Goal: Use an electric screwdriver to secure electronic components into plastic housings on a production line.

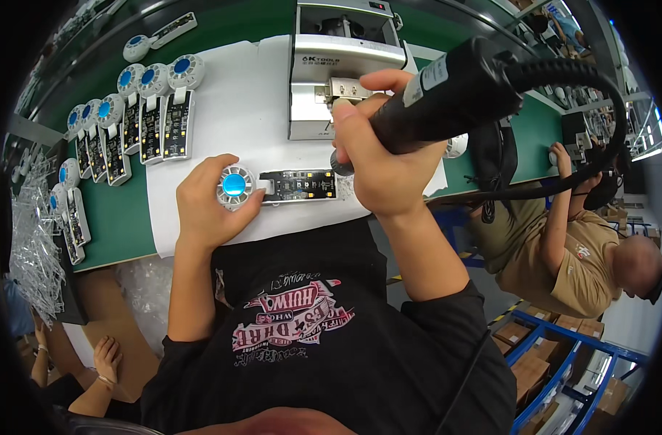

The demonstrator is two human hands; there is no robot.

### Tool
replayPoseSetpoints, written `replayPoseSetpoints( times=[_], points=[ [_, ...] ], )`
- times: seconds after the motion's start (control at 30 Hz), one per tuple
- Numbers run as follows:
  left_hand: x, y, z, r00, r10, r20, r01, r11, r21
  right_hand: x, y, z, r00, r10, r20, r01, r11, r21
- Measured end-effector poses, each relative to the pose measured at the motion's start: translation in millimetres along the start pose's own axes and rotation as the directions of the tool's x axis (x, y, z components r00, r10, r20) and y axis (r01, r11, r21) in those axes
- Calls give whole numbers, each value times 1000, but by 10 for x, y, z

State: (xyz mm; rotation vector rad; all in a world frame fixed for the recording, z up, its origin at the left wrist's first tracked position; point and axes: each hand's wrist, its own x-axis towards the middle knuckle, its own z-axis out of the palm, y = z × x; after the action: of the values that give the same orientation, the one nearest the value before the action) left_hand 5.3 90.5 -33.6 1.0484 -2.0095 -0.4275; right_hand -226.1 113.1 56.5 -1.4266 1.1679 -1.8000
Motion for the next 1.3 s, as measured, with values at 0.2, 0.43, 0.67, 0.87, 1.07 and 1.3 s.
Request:
replayPoseSetpoints(
  times=[0.2, 0.43, 0.67, 0.87, 1.07, 1.3],
  points=[
    [-8, -8, 22, 1000, 2, 4, -2, 1000, 14, -56, 78, -65, 999, 48, -12, -48, 999, 0],
    [-27, 0, 26, 999, 25, -26, -23, 998, 62, -192, -38, -127, 997, 79, 17, -80, 992, 102],
    [26, -40, 46, 999, 37, -26, -36, 998, 46, -228, -91, 88, 997, 41, 63, -50, 988, 143],
    [51, -25, -73, 995, 72, -63, -65, 992, 107, -233, -108, 224, 993, 36, 115, -53, 987, 152],
    [634, -101, -788, 989, 146, -29, -131, 944, 302, -210, -138, -260, 999, 20, -44, 2, 894, 449],
    [2553, -1472, -829, 983, -172, -59, 170, 751, 638, -392, -12, -161, 1000, 6, -9, -3, 959, 284]
  ],
)
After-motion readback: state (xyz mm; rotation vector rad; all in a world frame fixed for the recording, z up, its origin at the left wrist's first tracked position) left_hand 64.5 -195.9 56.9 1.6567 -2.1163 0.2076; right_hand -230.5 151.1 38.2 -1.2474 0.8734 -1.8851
